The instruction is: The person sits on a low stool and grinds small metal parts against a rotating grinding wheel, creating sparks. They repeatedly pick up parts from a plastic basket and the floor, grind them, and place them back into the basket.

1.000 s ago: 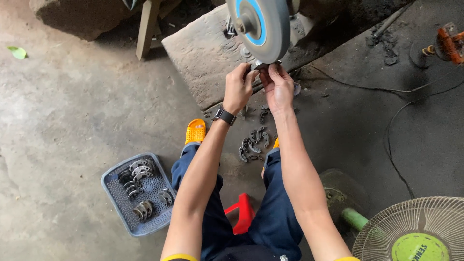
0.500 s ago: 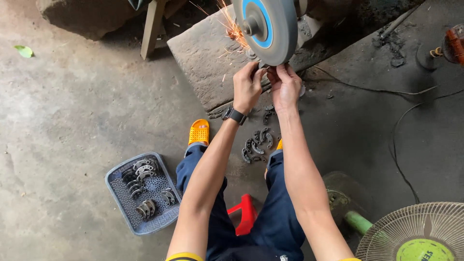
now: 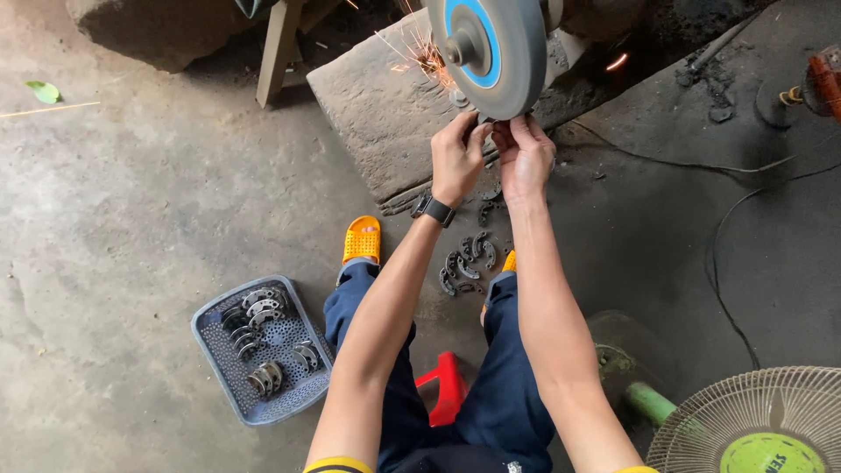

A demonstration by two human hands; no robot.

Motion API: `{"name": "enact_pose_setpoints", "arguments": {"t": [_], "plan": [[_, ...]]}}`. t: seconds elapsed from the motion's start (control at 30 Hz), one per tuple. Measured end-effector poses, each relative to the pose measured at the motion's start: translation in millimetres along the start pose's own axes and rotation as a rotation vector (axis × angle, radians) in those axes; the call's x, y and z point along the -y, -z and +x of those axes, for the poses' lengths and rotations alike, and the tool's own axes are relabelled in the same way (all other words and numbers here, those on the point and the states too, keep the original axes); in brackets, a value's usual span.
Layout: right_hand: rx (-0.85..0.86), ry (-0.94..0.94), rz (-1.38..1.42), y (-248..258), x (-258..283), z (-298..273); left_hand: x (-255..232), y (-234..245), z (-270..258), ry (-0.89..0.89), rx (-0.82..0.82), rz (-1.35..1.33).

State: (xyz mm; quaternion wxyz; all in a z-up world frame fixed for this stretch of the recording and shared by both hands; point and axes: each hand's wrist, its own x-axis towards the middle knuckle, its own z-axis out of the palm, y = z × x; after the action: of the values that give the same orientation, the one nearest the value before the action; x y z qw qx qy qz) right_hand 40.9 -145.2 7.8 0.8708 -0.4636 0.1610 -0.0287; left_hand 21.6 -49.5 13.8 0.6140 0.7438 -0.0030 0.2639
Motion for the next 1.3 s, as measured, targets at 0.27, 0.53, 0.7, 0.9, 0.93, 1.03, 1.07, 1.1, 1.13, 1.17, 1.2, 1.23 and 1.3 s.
{"name": "enact_pose_setpoints", "arguments": {"t": [0.27, 0.53, 0.7, 0.9, 0.93, 1.03, 1.07, 1.1, 1.13, 1.17, 1.2, 1.23, 1.3], "plan": [[0.11, -0.034, -0.08, -4, -27, -2, 4, 34, -6, -0.016, -0.002, 0.047], [0.209, -0.148, -0.131, -7, -19, -23, 4, 56, -11, -0.107, 0.026, 0.069], [0.081, -0.07, -0.014, 2, 0, -11, 2, 19, -7, 0.008, 0.044, -0.053], [0.043, 0.016, -0.055, 5, 1, 7, 5, -2, -7, 0.055, 0.019, -0.051], [0.047, 0.008, -0.053, 11, -9, 10, 5, 3, -10, 0.057, 0.016, -0.044], [0.072, 0.02, -0.09, 17, -27, 12, 2, 16, -14, 0.087, 0.002, -0.025], [0.082, 0.008, -0.105, 14, -25, 10, 1, 19, -14, 0.09, -0.006, -0.025], [0.091, -0.003, -0.119, 11, -24, 7, 1, 21, -14, 0.093, -0.014, -0.026], [0.091, 0.001, -0.119, 10, -22, 5, -1, 19, -12, 0.09, -0.013, -0.028], [0.08, 0.0, -0.089, 10, -20, 4, -3, 17, -10, 0.088, -0.014, -0.034], [0.065, 0.002, -0.06, 10, -17, 3, -4, 14, -7, 0.088, -0.014, -0.043], [0.063, 0.008, -0.062, 11, -14, 4, -2, 8, -6, 0.085, -0.011, -0.05], [0.008, 0.026, -0.031, 11, -10, 7, 2, -3, -2, 0.066, -0.007, -0.031]]}}
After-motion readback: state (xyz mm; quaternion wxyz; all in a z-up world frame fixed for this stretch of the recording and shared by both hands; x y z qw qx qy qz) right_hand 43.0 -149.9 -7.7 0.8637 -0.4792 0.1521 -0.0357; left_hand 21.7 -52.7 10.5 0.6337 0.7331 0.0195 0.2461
